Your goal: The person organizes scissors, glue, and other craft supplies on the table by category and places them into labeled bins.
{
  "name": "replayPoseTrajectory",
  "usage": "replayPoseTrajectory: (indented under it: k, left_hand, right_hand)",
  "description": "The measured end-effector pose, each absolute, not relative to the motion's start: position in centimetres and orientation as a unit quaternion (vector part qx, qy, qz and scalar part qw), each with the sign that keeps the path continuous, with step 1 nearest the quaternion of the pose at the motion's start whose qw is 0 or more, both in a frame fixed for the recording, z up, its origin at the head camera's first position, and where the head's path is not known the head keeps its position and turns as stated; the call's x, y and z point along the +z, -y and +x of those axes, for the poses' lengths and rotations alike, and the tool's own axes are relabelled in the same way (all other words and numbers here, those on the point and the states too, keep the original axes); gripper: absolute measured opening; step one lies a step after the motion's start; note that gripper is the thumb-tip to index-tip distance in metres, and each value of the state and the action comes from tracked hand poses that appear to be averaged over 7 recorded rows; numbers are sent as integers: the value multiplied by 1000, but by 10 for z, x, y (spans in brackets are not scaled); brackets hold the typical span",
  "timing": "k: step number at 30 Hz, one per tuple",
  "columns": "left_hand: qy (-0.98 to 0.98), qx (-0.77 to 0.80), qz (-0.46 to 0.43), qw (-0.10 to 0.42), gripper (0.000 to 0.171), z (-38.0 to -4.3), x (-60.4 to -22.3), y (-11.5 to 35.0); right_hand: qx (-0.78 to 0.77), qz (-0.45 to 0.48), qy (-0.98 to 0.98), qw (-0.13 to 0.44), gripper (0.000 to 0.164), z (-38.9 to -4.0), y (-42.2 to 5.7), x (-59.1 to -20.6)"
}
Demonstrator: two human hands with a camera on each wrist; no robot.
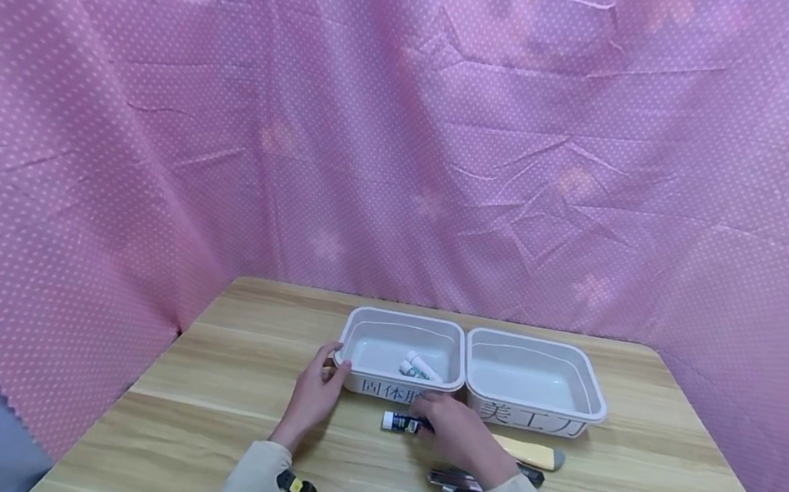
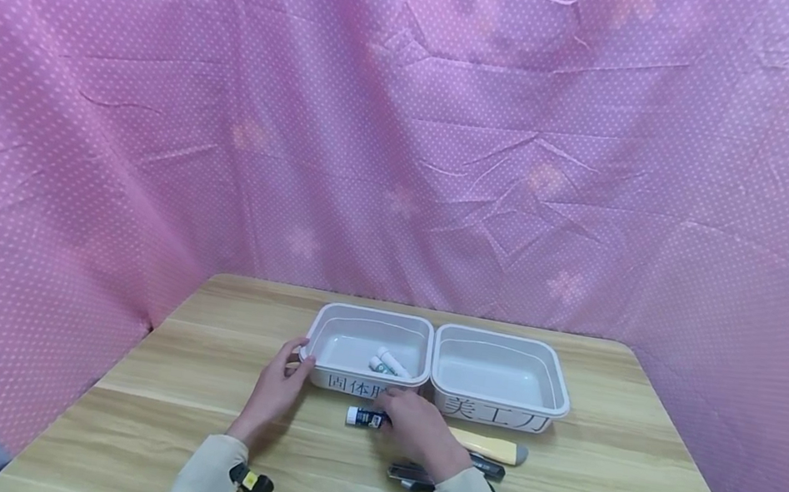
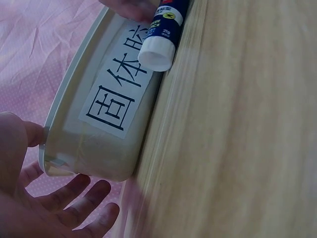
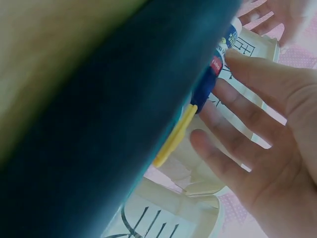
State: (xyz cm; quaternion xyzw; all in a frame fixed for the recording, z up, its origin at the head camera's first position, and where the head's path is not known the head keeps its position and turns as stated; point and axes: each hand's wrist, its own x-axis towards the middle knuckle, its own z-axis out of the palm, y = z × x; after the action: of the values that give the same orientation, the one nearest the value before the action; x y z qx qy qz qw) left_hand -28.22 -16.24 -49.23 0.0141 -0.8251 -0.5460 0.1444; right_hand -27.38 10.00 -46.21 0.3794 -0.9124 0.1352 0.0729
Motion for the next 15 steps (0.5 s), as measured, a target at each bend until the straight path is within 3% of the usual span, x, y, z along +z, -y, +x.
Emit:
replayPoseTrajectory:
  k: [15]
  left_hand:
    - [825, -548, 9, 140, 47, -285, -493, 164]
  right_hand:
    - [130, 373, 918, 33, 39, -277, -101, -466]
